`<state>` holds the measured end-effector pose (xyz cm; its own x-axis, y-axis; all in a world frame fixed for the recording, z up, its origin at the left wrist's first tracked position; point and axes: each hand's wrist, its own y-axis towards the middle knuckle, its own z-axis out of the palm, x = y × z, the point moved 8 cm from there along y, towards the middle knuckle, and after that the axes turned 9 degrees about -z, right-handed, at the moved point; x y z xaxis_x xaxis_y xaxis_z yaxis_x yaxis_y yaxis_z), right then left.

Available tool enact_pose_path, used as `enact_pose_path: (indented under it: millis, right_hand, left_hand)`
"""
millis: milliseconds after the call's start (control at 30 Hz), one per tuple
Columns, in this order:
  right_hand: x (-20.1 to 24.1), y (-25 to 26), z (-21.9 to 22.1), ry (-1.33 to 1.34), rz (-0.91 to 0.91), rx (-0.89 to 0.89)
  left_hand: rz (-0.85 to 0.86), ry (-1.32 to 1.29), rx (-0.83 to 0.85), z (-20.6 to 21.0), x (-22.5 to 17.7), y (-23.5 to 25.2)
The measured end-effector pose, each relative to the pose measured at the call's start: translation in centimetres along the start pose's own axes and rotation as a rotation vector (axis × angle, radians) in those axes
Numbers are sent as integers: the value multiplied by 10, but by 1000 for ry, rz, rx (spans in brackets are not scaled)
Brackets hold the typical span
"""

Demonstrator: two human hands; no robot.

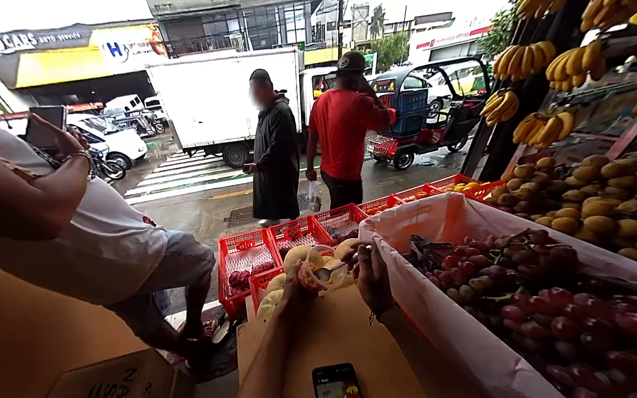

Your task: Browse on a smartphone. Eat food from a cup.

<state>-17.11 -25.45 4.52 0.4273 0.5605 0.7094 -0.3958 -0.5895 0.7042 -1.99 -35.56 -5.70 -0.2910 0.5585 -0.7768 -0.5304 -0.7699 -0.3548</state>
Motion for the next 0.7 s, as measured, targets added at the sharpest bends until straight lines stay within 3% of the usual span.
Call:
enact_pose_path:
  millis: [533, 700]
  right_hand:
    - [-3, -5, 2, -24, 34, 20]
    - [-4, -6, 1, -109, 42, 56]
  left_hand:
    - [-34, 1, -30, -5, 4, -1]
    - [35, 70, -20, -4, -4, -4]
